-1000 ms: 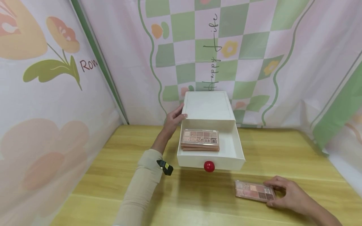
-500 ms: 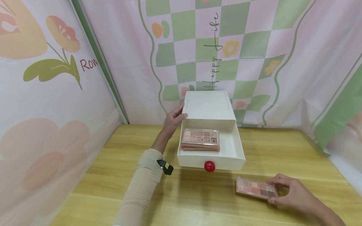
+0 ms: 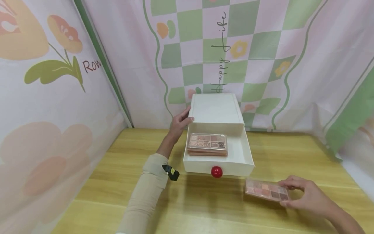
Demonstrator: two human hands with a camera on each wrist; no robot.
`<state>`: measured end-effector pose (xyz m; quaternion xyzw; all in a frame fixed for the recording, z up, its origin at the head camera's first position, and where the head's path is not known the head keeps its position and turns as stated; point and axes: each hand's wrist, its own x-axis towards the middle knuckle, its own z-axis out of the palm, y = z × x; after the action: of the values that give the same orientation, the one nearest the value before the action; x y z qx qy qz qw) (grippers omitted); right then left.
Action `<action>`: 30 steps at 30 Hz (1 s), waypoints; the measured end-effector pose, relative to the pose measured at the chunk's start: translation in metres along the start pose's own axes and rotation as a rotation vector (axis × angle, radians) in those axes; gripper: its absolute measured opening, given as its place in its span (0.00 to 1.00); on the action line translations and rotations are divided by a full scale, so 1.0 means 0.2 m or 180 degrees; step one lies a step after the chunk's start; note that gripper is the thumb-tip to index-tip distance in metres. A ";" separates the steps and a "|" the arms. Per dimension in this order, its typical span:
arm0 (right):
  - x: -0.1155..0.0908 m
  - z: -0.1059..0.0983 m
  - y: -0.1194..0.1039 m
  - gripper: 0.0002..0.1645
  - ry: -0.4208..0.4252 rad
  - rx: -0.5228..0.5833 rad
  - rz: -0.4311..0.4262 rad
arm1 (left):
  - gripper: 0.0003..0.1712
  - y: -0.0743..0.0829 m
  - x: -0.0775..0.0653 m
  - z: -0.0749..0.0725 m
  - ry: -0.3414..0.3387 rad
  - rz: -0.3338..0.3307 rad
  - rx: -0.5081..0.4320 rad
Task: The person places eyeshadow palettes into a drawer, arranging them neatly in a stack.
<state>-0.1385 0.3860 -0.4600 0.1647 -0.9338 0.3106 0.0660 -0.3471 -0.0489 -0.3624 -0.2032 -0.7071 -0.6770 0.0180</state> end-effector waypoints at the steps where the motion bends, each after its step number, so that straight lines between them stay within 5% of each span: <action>1: 0.00 -0.01 0.00 0.31 0.0017 0.0032 -0.0036 | 0.39 0.00 0.00 0.00 0.0000 0.0002 -0.0001; 30: 0.08 -0.34 -0.08 0.34 0.0181 0.0181 -0.0373 | 0.38 0.03 -0.01 -0.01 -0.0096 -0.0043 -0.0137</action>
<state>-0.1458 0.4102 -0.3938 0.2120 -0.9111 0.3371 0.1058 -0.3444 -0.0502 -0.3570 -0.2090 -0.6939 -0.6891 -0.0016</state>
